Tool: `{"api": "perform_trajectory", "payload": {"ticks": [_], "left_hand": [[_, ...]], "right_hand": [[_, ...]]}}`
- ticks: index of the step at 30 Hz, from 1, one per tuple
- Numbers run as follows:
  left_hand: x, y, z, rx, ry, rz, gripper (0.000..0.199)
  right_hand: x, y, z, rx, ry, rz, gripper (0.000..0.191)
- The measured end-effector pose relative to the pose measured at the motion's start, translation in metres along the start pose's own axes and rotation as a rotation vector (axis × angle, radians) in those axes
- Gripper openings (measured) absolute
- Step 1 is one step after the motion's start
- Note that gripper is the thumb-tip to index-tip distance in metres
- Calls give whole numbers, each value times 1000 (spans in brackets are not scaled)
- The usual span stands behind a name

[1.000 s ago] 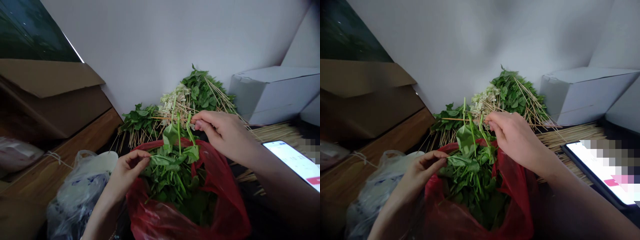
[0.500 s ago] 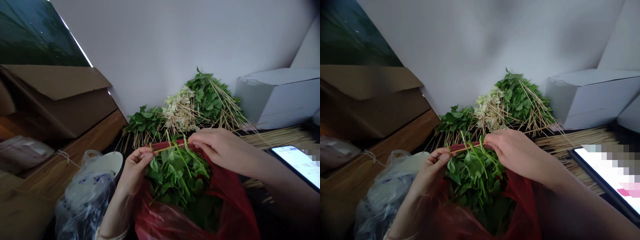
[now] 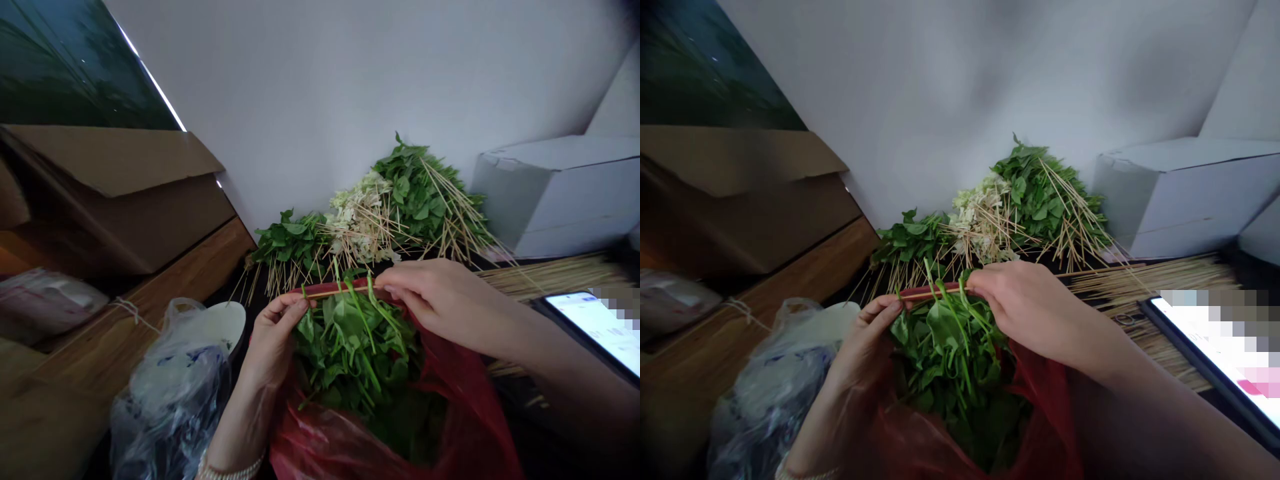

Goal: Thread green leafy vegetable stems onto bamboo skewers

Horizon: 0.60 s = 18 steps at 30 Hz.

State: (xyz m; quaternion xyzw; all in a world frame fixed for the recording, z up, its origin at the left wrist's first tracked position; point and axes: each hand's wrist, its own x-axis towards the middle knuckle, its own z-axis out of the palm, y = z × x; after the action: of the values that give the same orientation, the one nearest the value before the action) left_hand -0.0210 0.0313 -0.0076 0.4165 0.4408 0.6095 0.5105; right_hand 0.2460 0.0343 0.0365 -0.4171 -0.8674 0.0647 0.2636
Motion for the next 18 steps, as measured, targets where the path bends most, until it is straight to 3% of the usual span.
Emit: {"api": "perform_trajectory", "payload": {"ticks": [18], "left_hand": [[-2, -1, 3, -91, 3, -58, 23]], "right_hand": [[0, -1, 5, -13, 3, 7, 35]]}}
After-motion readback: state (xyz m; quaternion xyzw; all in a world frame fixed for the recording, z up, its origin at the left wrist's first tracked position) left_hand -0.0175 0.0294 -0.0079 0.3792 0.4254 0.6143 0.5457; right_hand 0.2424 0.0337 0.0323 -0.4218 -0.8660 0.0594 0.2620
